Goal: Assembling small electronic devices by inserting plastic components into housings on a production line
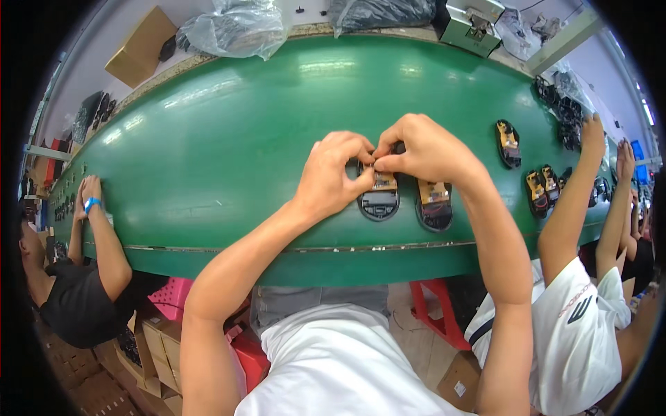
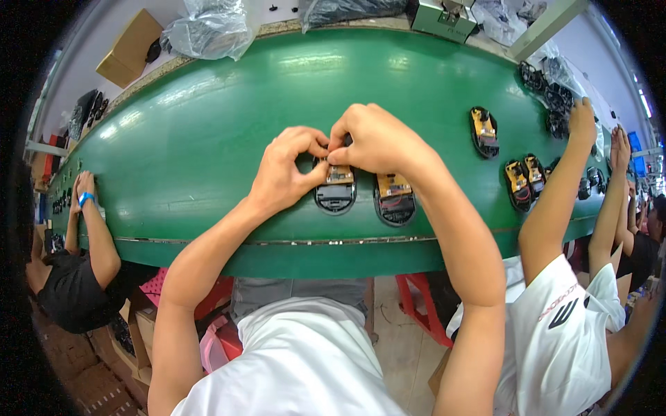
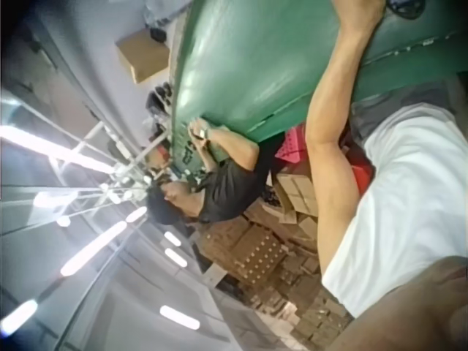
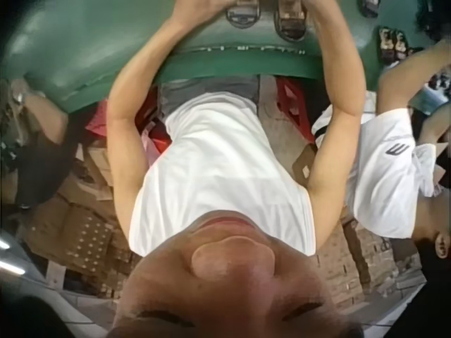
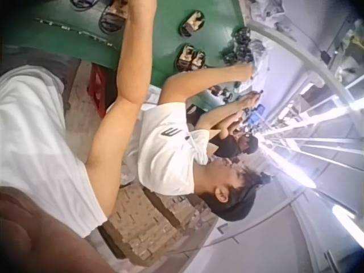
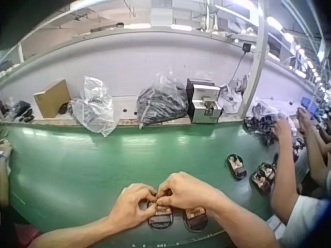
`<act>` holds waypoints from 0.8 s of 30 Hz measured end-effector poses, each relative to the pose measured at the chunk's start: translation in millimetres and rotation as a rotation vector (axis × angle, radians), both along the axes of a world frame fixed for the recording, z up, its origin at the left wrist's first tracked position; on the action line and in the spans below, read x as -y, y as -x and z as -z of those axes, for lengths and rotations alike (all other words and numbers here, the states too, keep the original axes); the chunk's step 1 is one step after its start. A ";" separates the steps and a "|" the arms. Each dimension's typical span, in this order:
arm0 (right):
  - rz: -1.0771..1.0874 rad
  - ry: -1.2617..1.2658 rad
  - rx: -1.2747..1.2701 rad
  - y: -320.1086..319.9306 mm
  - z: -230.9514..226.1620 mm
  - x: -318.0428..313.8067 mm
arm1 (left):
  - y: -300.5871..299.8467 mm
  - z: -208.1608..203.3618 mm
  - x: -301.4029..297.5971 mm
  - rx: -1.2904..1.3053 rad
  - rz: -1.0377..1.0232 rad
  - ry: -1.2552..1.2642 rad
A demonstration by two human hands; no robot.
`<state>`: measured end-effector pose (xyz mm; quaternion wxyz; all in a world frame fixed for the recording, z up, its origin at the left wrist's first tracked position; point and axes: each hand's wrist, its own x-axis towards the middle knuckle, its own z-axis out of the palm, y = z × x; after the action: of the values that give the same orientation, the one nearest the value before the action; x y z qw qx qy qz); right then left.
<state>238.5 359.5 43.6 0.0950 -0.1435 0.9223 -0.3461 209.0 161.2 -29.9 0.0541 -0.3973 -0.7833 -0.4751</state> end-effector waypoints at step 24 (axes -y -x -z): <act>0.074 -0.055 -0.154 -16.8 3.9 4.0 | -10.2 2.4 2.5 0.036 -0.012 0.015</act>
<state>255.3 355.5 39.7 0.0148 -0.1330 0.9407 -0.3119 219.2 158.7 -32.3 0.0398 -0.3844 -0.7899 -0.4761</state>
